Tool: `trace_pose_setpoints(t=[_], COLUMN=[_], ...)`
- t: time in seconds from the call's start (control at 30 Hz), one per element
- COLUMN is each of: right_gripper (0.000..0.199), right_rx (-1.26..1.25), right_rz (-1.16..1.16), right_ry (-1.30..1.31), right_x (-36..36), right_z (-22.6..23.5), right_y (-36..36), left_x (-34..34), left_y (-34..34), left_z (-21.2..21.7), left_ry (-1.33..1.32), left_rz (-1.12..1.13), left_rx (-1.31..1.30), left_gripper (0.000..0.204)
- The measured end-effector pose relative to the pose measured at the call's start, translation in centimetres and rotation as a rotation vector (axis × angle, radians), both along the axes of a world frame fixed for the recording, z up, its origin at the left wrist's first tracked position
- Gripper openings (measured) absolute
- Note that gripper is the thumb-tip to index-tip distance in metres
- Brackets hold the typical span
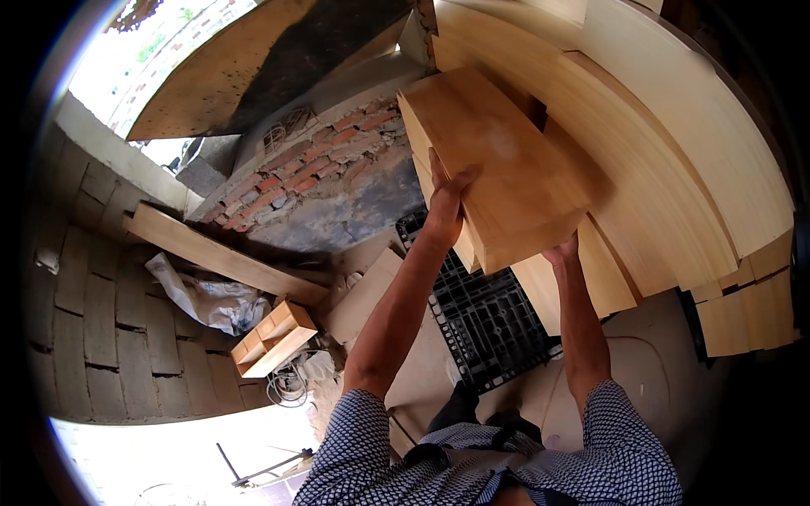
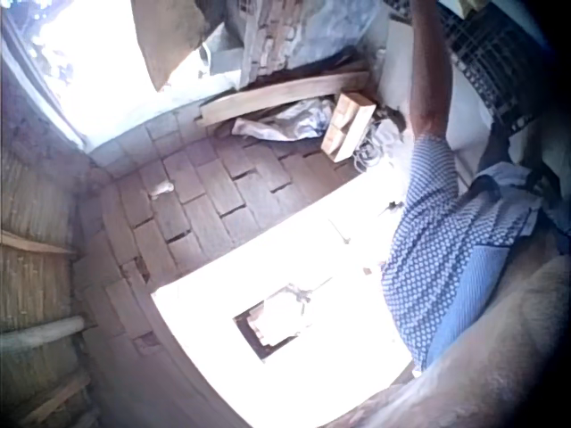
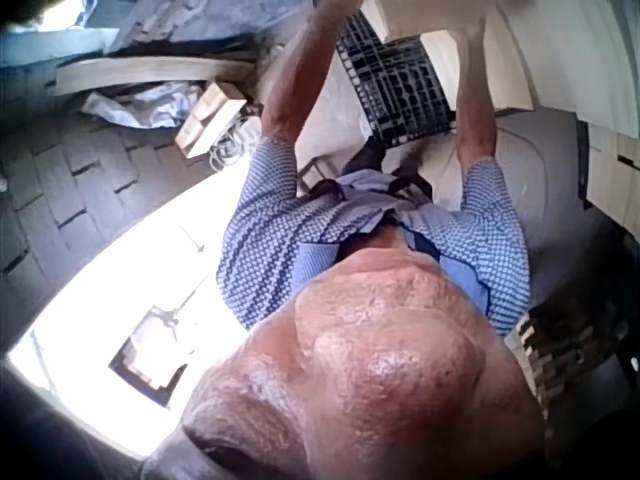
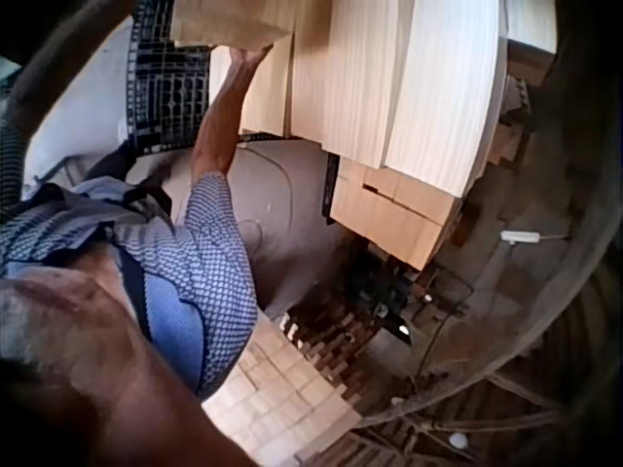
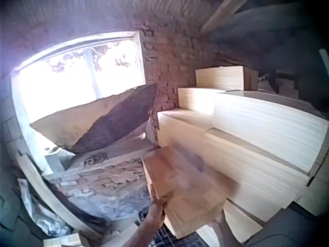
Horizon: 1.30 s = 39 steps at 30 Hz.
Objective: The person picks up small wooden drawers from a plastic crate and inserts them into the empty compartments of a larger wooden shelf unit. Once the unit is filled, they stand up and stack it onto a pile of completed shelves.
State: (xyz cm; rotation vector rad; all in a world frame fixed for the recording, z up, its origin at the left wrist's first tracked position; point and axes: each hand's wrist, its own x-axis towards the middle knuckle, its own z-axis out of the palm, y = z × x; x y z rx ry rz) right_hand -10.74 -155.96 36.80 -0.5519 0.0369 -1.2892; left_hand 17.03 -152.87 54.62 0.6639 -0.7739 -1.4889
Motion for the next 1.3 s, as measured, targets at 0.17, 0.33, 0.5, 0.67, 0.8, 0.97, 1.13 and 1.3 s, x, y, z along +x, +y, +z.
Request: trace_pose_setpoints(t=[0.17, 0.33, 0.5, 0.67, 0.8, 0.97, 1.13, 1.3], right_gripper=[0.059, 0.077, 0.096, 0.11, 0.109, 0.094, 0.088, 0.08], right_rx=[0.46, 0.665, 0.486, 0.326, 0.245, 0.211, 0.146, 0.177], right_rz=[-0.306, -0.519, -0.611, -0.656, -0.646, -0.753, -0.812, -0.586], right_ry=[-0.072, 0.151, 0.896, 1.132, 1.487, 1.637, 1.484, 1.376], right_x=[3.8, 4.0, 11.8, 10.3, 13.6, 14.1, 12.7, 12.9], right_z=[0.4, -0.7, 4.2, 3.2, 7.3, 3.1, 0.9, 0.8], right_y=[-5.3, -11.2, -6.2, -10.7, -11.9, -17.4, -17.1, -16.8], left_x=[-0.4, -0.7, 0.7, -0.9, 3.4, 4.3, 2.9, 1.4], left_y=[-7.7, -16.0, -19.7, -25.1, -27.8, -31.4, -30.4, -27.3], left_z=[-3.4, -3.8, -4.1, -4.7, -5.0, -5.1, -6.6, -7.6], left_ry=[-0.229, -0.389, -0.614, -0.605, -0.652, -0.708, -0.666, -0.577], left_rz=[0.233, 0.354, 0.508, 0.488, 0.533, 0.6, 0.413, 0.259], left_rx=[-0.007, -0.068, -0.05, -0.116, -0.099, -0.158, 0.09, 0.211], left_gripper=[0.092, 0.087, 0.086, 0.087, 0.086, 0.077, 0.068, 0.061])
